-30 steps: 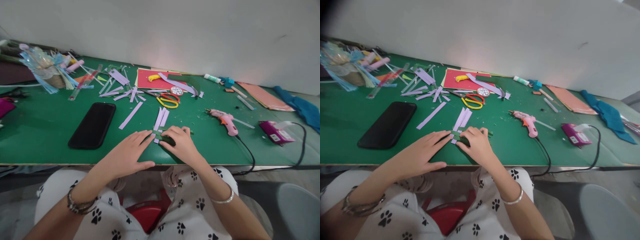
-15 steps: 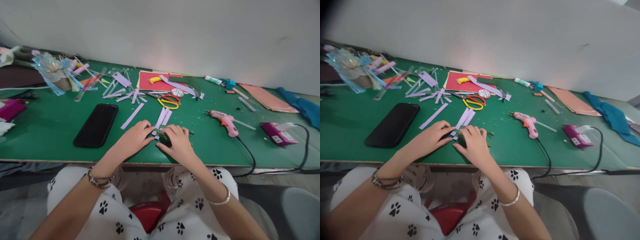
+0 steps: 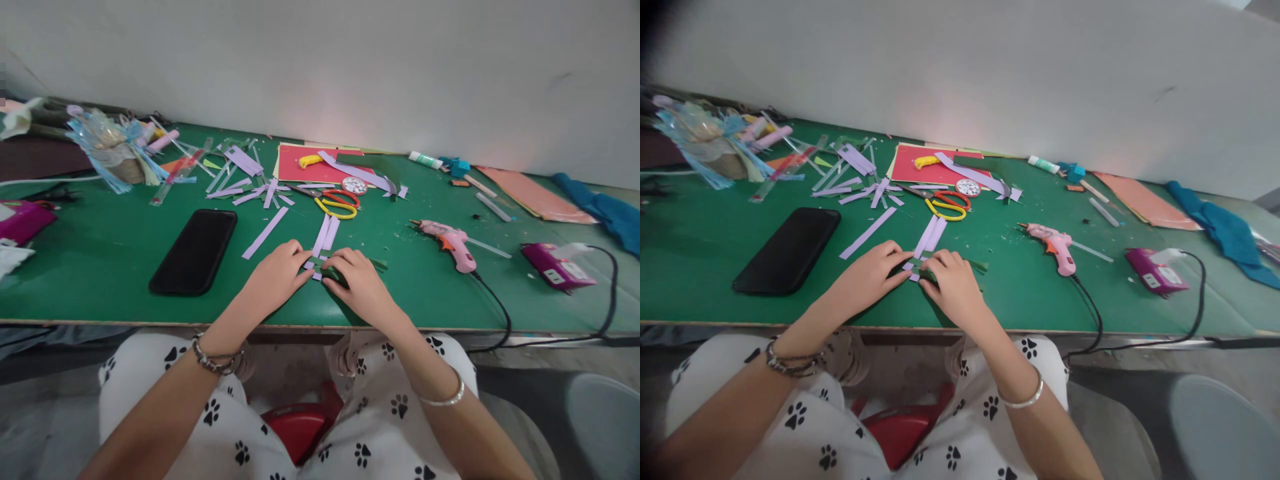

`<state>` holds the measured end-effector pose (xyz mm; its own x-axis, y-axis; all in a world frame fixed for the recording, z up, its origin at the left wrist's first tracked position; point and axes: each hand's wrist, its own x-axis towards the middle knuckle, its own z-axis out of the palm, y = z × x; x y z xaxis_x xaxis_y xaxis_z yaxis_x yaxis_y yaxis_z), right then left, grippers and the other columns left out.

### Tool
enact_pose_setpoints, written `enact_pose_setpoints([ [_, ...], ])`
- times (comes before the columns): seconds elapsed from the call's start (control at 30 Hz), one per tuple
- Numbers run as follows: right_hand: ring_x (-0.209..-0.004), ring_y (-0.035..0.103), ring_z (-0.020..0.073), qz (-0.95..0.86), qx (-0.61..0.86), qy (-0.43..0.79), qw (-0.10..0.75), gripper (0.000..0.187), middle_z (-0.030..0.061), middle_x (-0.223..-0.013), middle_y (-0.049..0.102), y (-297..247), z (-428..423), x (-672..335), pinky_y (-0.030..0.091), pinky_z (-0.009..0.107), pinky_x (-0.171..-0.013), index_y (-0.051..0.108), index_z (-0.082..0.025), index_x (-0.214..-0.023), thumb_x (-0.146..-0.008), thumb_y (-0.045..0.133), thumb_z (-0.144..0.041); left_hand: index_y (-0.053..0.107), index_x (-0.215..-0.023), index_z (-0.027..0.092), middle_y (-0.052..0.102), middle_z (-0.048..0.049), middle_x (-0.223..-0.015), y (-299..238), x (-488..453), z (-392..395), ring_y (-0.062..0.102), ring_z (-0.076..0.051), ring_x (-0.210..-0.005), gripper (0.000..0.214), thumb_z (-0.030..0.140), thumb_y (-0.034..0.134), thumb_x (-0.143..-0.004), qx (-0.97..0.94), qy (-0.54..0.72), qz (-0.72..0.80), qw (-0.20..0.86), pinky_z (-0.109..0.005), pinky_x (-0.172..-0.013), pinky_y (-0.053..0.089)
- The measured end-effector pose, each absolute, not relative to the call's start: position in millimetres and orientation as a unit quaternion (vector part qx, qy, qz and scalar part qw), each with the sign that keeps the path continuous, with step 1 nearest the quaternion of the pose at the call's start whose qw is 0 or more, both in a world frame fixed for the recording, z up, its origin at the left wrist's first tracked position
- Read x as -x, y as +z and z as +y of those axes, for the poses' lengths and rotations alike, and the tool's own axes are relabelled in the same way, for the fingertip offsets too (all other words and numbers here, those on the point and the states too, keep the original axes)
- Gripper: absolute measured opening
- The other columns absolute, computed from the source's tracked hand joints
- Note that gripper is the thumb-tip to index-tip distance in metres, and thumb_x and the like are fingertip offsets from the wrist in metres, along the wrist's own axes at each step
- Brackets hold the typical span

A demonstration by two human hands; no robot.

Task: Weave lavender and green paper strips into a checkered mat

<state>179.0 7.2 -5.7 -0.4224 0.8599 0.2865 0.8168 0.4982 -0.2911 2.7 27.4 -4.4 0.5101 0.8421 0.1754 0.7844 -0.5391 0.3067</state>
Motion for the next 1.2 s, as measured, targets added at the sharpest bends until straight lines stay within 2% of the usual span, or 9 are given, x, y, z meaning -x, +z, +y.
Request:
enact_pose_setpoints([
  [0.3,-0.081,0.053,0.0191,-0.837,0.493,0.072,0.227,0.01,0.0063,-0.087,0.06,-7,11,-184,0.044,0.033,-0.074,0.062,-0.017,-0.084,-0.076,0.06,-0.011,0.059,-0.11,0.009,0.055,-0.0084,-0.091,-4,-10,25,0.057,-0.02,-0.08,0.031,0.023,0.046,-0.085,-0.837,0.163,0.51,0.113,-0.03,-0.07,0.047],
  [0.6,-0.078,0.053,0.0177,-0.837,0.498,0.045,0.222,0.008,0.0045,-0.084,0.06,-6,10,-185,0.044,0.031,-0.073,0.062,-0.018,-0.08,-0.077,0.059,-0.012,0.059,-0.107,0.013,0.056,-0.0059,-0.089,-4,-6,25,0.057,-0.018,-0.08,0.027,0.022,0.047,-0.085,-0.835,0.192,0.497,0.14,-0.029,-0.072,0.047],
  [0.7,-0.079,0.053,0.0183,-0.834,0.507,0.042,0.213,0.003,0.0053,-0.084,0.06,-4,9,-182,0.043,0.031,-0.073,0.062,-0.017,-0.08,-0.077,0.06,-0.017,0.059,-0.109,0.014,0.056,-0.0059,-0.093,-3,-1,26,0.057,-0.019,-0.081,0.029,0.027,0.049,-0.085,-0.847,0.187,0.471,0.158,-0.031,-0.074,0.048],
  [0.8,-0.079,0.052,0.02,-0.833,0.516,0.038,0.197,0.01,0.0066,-0.083,0.059,-1,6,-179,0.043,0.033,-0.072,0.061,-0.016,-0.079,-0.078,0.06,-0.026,0.059,-0.109,0.014,0.056,-0.0062,-0.095,-4,1,28,0.057,-0.018,-0.081,0.03,0.029,0.049,-0.085,-0.857,0.181,0.456,0.159,-0.031,-0.074,0.048],
  [0.9,-0.081,0.053,0.0199,-0.835,0.51,0.051,0.202,0.008,0.0066,-0.084,0.059,4,11,-182,0.043,0.033,-0.074,0.061,-0.018,-0.079,-0.081,0.055,-0.024,0.059,-0.108,0.013,0.056,-0.0069,-0.095,-4,1,28,0.058,-0.019,-0.083,0.028,0.026,0.044,-0.088,-0.862,0.174,0.457,0.138,-0.031,-0.074,0.047],
  [0.97,-0.085,0.054,0.0192,-0.833,0.498,0.071,0.231,0.013,0.0061,-0.088,0.06,9,24,-189,0.043,0.034,-0.079,0.061,-0.019,-0.082,-0.083,0.048,-0.018,0.06,-0.106,0.014,0.057,-0.0066,-0.094,-5,-1,28,0.058,-0.018,-0.083,0.027,0.024,0.04,-0.09,-0.865,0.167,0.459,0.112,-0.03,-0.074,0.047],
  [1.07,-0.099,0.054,0.0189,-0.835,0.478,0.088,0.258,0.026,0.0077,-0.103,0.062,14,59,-201,0.04,0.036,-0.089,0.06,-0.018,-0.097,-0.081,0.042,-0.01,0.061,-0.103,0.013,0.058,-0.0073,-0.094,-3,-4,27,0.058,-0.019,-0.084,0.026,0.022,0.04,-0.091,-0.868,0.145,0.469,0.073,-0.03,-0.074,0.048],
  [1.13,-0.107,0.052,0.0193,-0.848,0.467,0.104,0.226,0.03,0.0089,-0.113,0.06,16,85,-205,0.038,0.038,-0.094,0.058,-0.017,-0.104,-0.079,0.044,-0.009,0.061,-0.102,0.012,0.058,-0.0083,-0.095,-2,-5,26,0.058,-0.021,-0.086,0.024,0.02,0.042,-0.09,-0.868,0.13,0.475,0.058,-0.031,-0.073,0.048],
  [1.2,-0.108,0.052,0.0203,-0.867,0.456,0.127,0.155,0.031,0.01,-0.113,0.059,16,105,-204,0.036,0.039,-0.095,0.058,-0.016,-0.106,-0.076,0.051,-0.011,0.061,-0.101,0.012,0.059,-0.0097,-0.1,-2,-6,27,0.057,-0.023,-0.091,0.022,0.019,0.045,-0.088,-0.868,0.129,0.477,0.046,-0.033,-0.074,0.049],
])
